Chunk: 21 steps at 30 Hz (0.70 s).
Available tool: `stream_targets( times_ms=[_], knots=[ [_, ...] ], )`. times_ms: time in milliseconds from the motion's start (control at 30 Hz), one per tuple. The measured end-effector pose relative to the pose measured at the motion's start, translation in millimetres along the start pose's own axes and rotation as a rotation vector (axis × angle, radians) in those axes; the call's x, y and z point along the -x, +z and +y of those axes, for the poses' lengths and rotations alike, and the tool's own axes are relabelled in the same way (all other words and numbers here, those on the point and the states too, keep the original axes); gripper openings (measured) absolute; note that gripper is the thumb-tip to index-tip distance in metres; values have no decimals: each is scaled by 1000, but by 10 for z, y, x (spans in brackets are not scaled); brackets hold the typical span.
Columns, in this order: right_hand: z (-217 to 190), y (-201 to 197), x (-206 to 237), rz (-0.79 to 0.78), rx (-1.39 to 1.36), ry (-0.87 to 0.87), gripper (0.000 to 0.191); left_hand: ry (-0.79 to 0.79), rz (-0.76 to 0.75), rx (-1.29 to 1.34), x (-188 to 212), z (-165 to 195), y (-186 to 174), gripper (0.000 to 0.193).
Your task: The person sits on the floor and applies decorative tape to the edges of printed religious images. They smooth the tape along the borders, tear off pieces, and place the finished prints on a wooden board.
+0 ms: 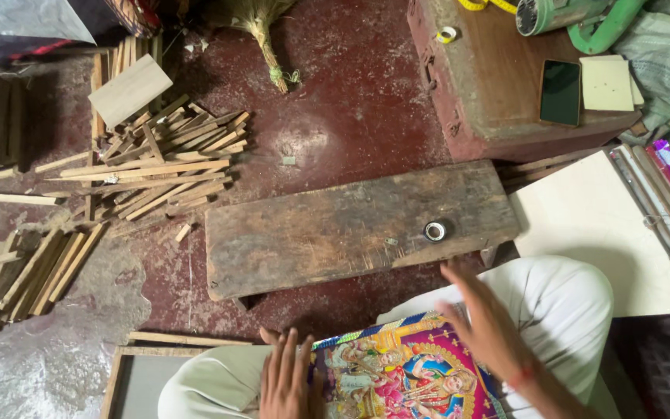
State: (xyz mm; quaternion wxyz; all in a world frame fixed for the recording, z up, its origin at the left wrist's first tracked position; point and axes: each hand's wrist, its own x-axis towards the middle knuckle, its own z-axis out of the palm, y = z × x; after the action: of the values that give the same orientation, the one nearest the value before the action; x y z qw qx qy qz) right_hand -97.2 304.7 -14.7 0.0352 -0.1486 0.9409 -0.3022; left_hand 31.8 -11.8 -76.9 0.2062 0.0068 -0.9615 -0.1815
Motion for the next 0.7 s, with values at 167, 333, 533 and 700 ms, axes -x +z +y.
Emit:
stream_targets(
  times_ms=[167,333,533,700],
  knots=[
    [327,245,865,26,137,-343,79,29,-26,-30,174,169,69,50],
    [543,543,1363,220,425,-310,62,33,-77,-24,180,253,-23,55],
    [593,457,1693,173,409,-276,73,36,-112,-11,88,384,-93,61],
    [344,125,1789,119,371,-353,84,41,-152,2,269,585,-298,66]
  ],
)
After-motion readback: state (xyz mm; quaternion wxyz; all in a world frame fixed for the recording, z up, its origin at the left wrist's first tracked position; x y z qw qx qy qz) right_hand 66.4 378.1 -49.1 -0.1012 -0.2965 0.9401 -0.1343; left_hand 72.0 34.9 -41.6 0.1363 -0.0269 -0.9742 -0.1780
